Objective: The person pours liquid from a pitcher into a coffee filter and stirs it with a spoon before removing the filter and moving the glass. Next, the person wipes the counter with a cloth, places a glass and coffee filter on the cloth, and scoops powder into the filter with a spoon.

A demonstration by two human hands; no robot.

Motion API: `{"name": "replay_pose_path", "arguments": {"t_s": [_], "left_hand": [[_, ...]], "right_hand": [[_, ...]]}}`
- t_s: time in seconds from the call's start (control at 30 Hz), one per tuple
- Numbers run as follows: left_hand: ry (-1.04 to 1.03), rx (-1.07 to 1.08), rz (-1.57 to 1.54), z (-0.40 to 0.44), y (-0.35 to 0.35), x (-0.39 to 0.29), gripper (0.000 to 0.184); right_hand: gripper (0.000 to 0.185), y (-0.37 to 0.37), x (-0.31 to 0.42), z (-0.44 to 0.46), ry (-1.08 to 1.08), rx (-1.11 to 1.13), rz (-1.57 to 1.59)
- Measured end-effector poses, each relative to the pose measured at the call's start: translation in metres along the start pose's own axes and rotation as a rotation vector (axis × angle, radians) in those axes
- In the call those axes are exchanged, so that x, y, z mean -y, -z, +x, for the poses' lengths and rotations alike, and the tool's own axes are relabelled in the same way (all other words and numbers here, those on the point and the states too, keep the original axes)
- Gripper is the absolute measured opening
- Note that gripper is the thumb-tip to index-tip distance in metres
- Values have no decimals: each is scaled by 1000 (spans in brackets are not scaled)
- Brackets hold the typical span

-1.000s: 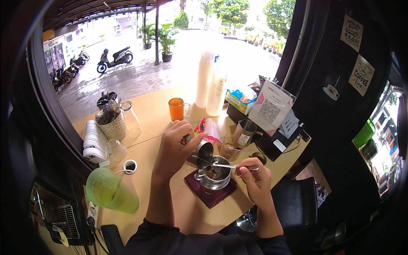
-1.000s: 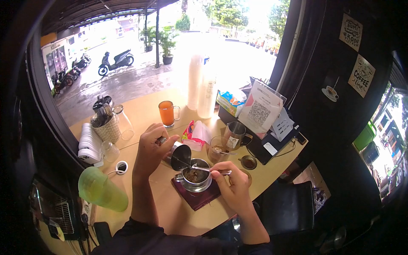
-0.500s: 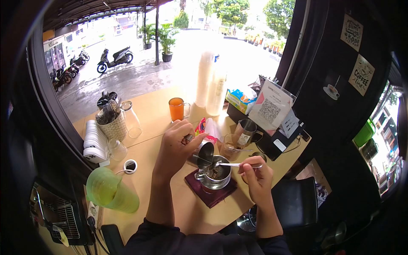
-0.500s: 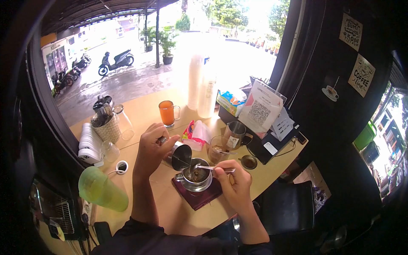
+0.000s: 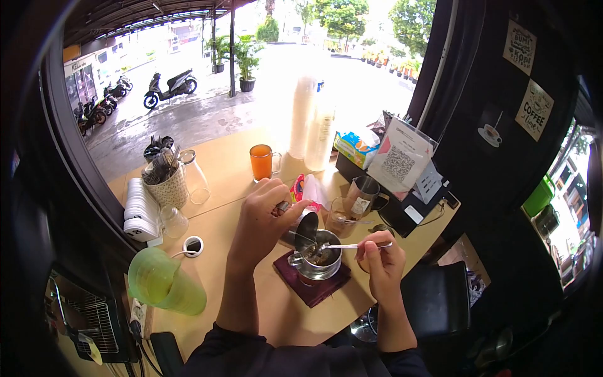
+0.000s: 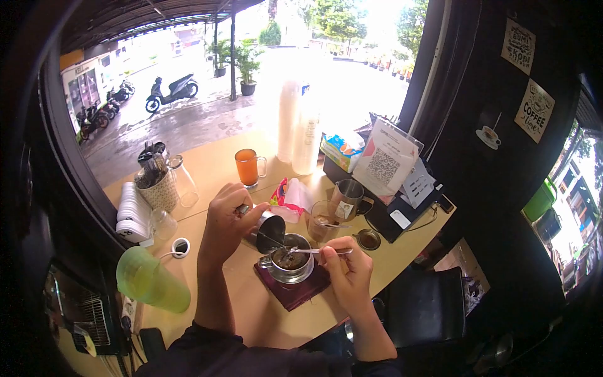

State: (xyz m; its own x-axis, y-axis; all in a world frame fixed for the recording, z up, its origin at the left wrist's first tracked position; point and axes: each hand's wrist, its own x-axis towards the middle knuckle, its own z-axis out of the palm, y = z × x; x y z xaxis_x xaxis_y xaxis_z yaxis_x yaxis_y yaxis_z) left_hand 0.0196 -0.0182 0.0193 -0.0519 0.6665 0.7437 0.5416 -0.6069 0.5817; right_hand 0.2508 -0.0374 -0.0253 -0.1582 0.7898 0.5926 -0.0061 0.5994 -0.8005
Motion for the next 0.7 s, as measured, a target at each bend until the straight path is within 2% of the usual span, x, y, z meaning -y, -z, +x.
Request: {"name": "replay_pose_path", "arguments": {"t_s": [0.13, 0.23, 0.43, 0.5, 0.6, 0.7], "left_hand": [[-27, 2, 15, 1, 0, 0, 34], [-31, -5, 15, 0, 0, 0, 34], [0, 13, 21, 1, 2, -4, 32], [13, 18, 25, 1, 3, -5, 32], [14, 16, 27, 1, 3, -4, 32], [15, 25, 36, 1, 3, -7, 32]], "right_hand": [[7, -5, 4, 1, 18, 28, -38], [8, -2, 1, -1, -59, -16, 33], [7, -6, 0, 1, 3, 44, -26], [8, -4, -1, 1, -14, -51, 106], [8, -6, 1, 2, -17, -3, -12], [7, -7, 1, 1, -28, 3, 67]]}}
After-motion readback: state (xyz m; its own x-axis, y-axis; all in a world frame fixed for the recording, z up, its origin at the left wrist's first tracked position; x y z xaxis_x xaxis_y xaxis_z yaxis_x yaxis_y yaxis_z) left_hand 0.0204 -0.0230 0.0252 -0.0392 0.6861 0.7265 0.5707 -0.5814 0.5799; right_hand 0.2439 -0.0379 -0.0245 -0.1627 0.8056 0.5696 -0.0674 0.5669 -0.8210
